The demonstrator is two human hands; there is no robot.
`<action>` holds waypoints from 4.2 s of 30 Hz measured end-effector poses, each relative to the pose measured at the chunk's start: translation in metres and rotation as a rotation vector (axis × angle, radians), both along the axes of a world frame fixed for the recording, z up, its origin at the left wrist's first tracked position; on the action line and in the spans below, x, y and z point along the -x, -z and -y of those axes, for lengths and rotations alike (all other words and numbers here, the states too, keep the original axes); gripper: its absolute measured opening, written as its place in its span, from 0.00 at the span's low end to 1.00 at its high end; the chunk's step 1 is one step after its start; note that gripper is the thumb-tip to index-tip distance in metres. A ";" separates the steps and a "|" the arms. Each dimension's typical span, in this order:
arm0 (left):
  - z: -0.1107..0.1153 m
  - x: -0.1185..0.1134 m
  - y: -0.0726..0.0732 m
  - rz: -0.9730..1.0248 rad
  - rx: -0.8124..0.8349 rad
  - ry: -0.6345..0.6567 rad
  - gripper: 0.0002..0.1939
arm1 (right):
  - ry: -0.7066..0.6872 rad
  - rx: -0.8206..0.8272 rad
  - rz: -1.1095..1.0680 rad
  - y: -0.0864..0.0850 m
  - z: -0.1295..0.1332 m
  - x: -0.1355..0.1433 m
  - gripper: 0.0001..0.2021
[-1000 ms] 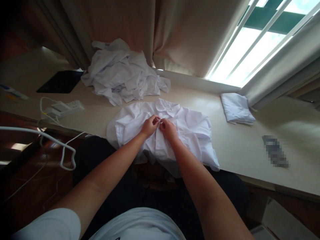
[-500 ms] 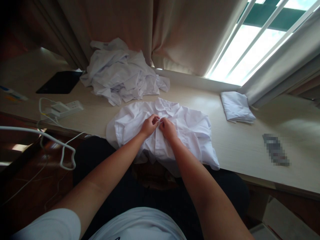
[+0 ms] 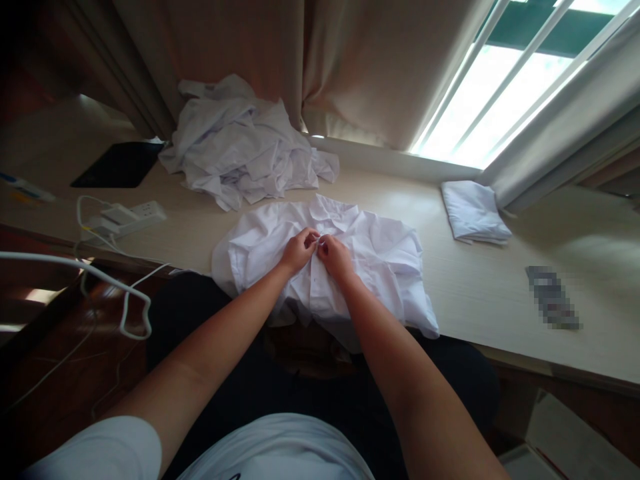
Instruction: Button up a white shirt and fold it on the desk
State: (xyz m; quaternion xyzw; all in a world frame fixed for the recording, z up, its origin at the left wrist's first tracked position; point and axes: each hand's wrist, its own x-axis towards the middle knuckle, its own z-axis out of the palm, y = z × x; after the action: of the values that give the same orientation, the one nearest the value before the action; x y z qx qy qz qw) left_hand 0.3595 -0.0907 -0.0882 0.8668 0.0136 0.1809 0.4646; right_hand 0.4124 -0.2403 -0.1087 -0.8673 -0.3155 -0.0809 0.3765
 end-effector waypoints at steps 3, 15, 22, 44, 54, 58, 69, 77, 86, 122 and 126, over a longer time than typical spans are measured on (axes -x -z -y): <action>0.001 0.001 -0.001 -0.010 -0.009 -0.005 0.12 | 0.007 0.010 0.002 0.001 -0.001 0.000 0.08; 0.002 0.001 -0.003 -0.017 -0.026 0.008 0.13 | -0.004 0.008 0.015 0.000 0.000 0.001 0.06; 0.002 0.001 -0.002 -0.010 -0.032 0.012 0.11 | 0.006 -0.007 0.011 -0.001 0.001 0.000 0.08; 0.000 -0.003 0.005 0.014 -0.067 -0.012 0.14 | 0.032 0.005 0.002 0.002 -0.002 0.000 0.06; 0.001 -0.003 0.005 0.013 -0.077 -0.008 0.14 | 0.048 0.023 0.006 0.004 -0.003 -0.001 0.04; 0.001 -0.003 0.005 0.014 -0.079 -0.013 0.14 | 0.051 0.023 0.008 0.004 -0.003 -0.001 0.04; 0.002 -0.002 0.002 -0.002 -0.067 -0.027 0.13 | 0.071 0.036 0.005 0.001 -0.003 0.000 0.04; 0.001 -0.002 0.002 0.009 -0.042 -0.024 0.12 | 0.065 0.034 -0.011 0.001 -0.004 0.001 0.09; 0.002 0.000 -0.003 0.005 -0.026 -0.013 0.11 | 0.044 0.024 -0.010 -0.001 -0.002 0.002 0.09; 0.000 -0.005 0.004 0.045 -0.108 -0.094 0.11 | 0.079 0.016 0.044 -0.003 -0.002 0.002 0.09; 0.003 -0.005 0.002 0.046 -0.154 -0.111 0.11 | 0.114 0.045 0.108 -0.007 -0.002 0.003 0.11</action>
State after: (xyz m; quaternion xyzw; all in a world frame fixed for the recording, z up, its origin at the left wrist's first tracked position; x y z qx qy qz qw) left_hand 0.3640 -0.0940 -0.0902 0.8933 0.0369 0.2269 0.3862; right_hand 0.4095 -0.2383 -0.1015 -0.8865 -0.2875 -0.1418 0.3339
